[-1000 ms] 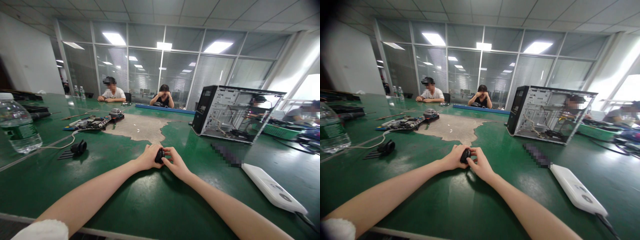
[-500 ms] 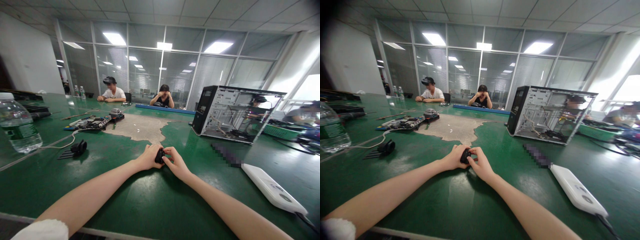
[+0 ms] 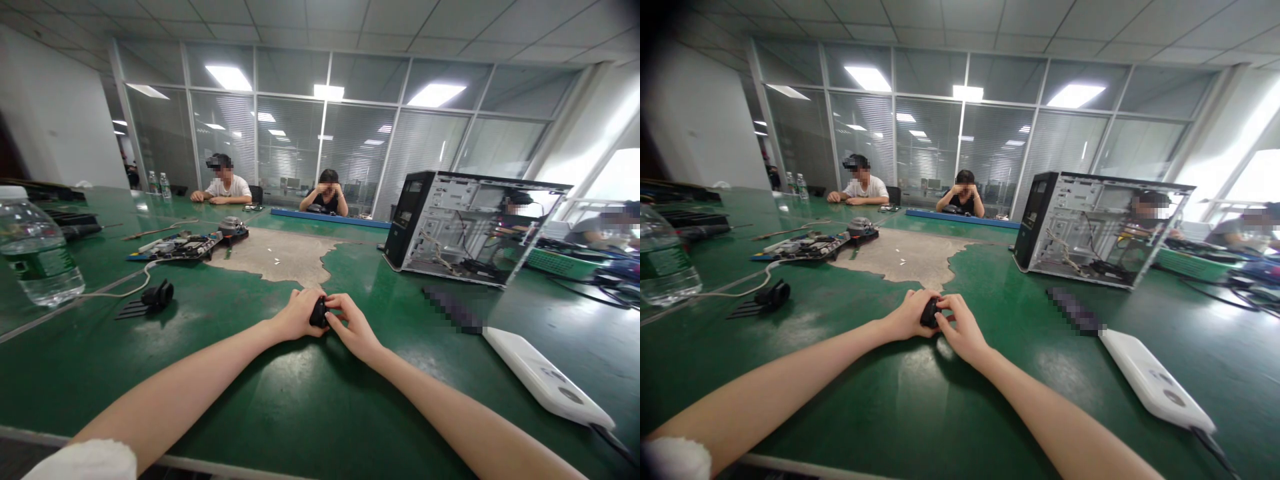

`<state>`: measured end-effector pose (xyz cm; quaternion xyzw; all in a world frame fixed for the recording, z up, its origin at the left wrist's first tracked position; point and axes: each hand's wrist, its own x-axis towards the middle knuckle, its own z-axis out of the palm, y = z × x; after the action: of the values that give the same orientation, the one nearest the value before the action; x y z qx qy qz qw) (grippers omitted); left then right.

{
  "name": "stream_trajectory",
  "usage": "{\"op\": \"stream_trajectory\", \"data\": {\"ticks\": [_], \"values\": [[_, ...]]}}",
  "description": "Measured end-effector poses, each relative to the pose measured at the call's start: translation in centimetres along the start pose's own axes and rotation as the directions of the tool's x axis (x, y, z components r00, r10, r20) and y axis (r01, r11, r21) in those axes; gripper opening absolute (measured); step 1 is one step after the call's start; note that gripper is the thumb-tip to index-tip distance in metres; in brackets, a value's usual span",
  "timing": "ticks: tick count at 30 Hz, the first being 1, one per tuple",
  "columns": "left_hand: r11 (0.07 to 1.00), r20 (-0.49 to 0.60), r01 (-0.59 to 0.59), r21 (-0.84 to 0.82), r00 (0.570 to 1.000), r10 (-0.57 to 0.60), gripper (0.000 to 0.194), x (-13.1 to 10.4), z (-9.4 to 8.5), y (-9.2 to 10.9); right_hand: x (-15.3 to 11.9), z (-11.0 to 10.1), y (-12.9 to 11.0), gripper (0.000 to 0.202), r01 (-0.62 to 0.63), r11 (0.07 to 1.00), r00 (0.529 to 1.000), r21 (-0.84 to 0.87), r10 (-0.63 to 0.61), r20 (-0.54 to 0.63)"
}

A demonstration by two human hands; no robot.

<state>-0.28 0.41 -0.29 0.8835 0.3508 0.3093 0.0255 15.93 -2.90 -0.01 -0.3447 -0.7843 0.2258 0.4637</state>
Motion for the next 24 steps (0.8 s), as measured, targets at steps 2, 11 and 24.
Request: {"op": "stream_trajectory", "data": {"ticks": [2, 11, 24], "values": [[1.0, 0.0, 0.005, -0.005, 1.0, -0.005, 0.058, 0.01, -0.05, 0.1, 0.0, 0.01, 0.0, 0.013, -0.017, 1.0, 1.0, 0.014, 0.017, 0.005], [0.999, 0.043, 0.033, 0.004, 0.999, -0.033, 0.055, 0.12, -0.38, 0.49, 0.01, 0.09, 0.43, 0.022, -0.152, 0.982, 0.986, 0.114, 0.143, 0.079], [1.0, 0.023, 0.02, 0.0, 1.0, -0.02, 0.057, 0.08, -0.2, 0.33, -0.06, 0.0, 0.19, 0.014, -0.042, 0.998, 0.999, 0.046, 0.041, 0.014]]}}
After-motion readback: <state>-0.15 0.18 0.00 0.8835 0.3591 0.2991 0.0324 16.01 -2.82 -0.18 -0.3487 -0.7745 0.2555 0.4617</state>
